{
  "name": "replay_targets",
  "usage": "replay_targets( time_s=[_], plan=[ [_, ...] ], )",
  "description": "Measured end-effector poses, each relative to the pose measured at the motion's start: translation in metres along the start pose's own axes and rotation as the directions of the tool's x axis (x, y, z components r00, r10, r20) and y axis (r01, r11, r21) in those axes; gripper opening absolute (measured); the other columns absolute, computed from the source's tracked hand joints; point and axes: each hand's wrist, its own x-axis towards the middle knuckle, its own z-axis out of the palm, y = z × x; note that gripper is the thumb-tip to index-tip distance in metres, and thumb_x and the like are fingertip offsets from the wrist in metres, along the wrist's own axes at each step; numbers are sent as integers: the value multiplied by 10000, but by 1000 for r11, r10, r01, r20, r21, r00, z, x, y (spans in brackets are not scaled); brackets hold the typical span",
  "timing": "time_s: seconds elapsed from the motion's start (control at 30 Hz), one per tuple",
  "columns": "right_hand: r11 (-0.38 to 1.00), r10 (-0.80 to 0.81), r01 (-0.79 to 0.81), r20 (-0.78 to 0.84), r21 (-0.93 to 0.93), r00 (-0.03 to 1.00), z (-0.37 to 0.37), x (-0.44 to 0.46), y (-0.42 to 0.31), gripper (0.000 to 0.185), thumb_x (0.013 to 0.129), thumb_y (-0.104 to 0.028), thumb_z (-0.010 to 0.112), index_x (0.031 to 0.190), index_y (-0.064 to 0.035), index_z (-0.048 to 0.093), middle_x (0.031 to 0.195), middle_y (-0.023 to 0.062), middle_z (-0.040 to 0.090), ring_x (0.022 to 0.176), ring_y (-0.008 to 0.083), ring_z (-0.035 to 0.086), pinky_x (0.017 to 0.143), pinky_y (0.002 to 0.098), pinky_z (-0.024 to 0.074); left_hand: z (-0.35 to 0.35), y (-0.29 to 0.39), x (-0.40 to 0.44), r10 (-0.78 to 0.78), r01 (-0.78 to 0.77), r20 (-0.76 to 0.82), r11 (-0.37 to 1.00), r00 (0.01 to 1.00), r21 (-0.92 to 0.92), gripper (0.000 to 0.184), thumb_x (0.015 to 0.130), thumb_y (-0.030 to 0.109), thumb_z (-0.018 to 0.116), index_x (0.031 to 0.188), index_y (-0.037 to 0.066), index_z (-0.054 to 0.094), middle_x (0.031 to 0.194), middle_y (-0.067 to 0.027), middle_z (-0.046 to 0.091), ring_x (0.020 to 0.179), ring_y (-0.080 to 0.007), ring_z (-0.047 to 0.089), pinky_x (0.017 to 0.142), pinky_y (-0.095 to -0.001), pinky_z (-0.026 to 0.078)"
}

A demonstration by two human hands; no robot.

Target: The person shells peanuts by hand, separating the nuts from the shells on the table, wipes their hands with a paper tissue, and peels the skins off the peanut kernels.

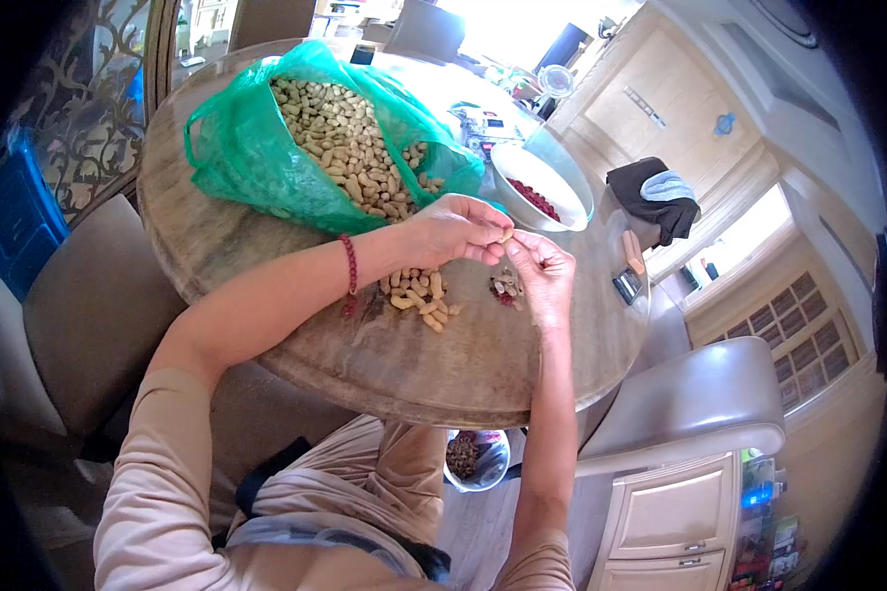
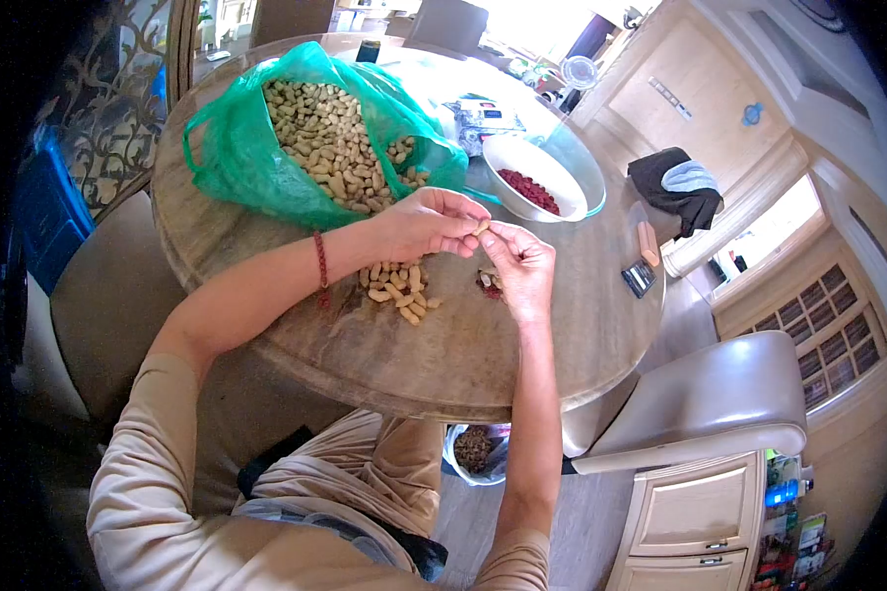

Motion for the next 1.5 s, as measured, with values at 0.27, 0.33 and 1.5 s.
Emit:
replay_targets(
  time_s=[0.27,0.33,1.5],
  plan=[
    [999,31,-30,-36,15,999,0,-3,-6,165,777,2,652,937,39,637,842,84,662,758,95,609,662,197,476,2,-2,-1,-6,9,76,999,997,-40,212,850,73,572,1049,2,571,888,-76,616,709,-146,607,678,-270,514],
    [994,65,-63,-27,85,998,1,-3,-10,154,781,-14,652,926,36,639,821,82,661,690,77,591,585,182,448,1,-2,-1,6,1,122,998,992,-59,210,857,78,564,1053,6,570,885,-69,614,710,-142,602,673,-269,508],
    [937,237,-244,57,251,970,5,-3,5,132,848,-156,606,807,-31,615,506,-70,419,393,10,259,371,199,163,6,-7,-3,269,-200,-77,852,960,484,167,746,26,667,904,-25,654,740,-92,654,622,-105,612,570,-228,514]
  ],
)
